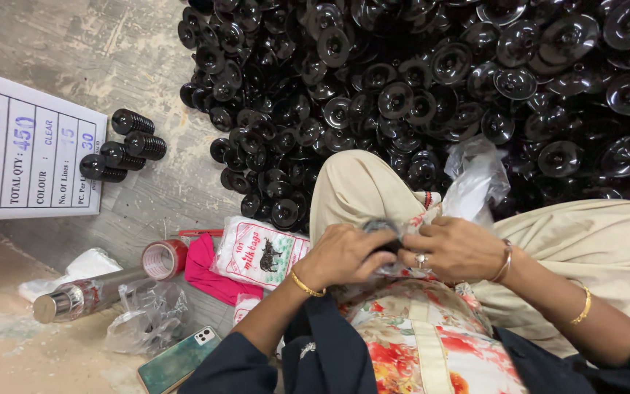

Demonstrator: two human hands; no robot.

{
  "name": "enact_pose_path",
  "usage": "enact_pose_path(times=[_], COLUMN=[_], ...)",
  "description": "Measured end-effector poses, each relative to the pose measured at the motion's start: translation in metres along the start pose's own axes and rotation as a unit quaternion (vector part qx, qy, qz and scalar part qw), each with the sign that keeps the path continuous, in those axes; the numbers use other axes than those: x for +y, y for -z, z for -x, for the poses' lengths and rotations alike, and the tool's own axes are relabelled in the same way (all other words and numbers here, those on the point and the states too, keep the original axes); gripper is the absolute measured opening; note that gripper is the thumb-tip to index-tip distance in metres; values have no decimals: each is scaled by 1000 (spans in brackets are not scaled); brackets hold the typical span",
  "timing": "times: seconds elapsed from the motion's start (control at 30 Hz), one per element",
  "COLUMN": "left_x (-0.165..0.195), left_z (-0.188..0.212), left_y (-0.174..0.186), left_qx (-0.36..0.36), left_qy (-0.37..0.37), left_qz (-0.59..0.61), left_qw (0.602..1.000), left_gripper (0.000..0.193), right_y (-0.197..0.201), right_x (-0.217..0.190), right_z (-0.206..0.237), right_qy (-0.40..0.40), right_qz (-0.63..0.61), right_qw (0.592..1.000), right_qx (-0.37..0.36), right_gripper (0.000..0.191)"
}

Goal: The person sits on the floor and packs black plastic bottle caps into small clear plastic bags one at a time, placing each filled bag aside and picking up the next cap. A sign with item and quantity details lies beside them on the floor.

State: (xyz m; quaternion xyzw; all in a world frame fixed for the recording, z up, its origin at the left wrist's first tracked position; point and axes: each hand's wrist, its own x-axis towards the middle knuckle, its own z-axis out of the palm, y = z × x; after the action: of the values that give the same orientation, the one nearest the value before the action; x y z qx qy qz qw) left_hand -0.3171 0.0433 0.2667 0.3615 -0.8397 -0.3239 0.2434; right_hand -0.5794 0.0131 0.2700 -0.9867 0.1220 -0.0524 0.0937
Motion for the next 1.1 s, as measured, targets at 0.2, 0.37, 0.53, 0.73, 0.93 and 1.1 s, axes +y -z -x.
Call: enact_pose_path(times=[0.2,0.37,0.53,0.73,0.93,1.1], left_x=[-8,-12,-19,-31,-22,-7], left_z=[12,17,13,10,-3,-9], left_y=[-14,-16,-19,-21,-8,17], left_qx=[-96,-79,-43,-46,89,99], left_qy=[-80,-31,-52,-25,-41,25], left_qz=[57,-14,-23,-67,-70,-69], left_qw=[990,996,997,996,993,992], left_gripper=[13,27,17,28,36,54], right_y=[-15,-27,-58,-56,-36,-21], right_x=[3,-4,-15,-12,-16,-7], right_z=[3,10,-4,-6,-11,-6], right_qy=[-46,-202,-255,-307,-326,-344], right_qz=[-70,-198,-341,-365,-334,-308], right_qw=[994,959,903,868,840,837], right_qx=[-72,13,-52,137,276,293], right_gripper=[30,36,29,12,3,4])
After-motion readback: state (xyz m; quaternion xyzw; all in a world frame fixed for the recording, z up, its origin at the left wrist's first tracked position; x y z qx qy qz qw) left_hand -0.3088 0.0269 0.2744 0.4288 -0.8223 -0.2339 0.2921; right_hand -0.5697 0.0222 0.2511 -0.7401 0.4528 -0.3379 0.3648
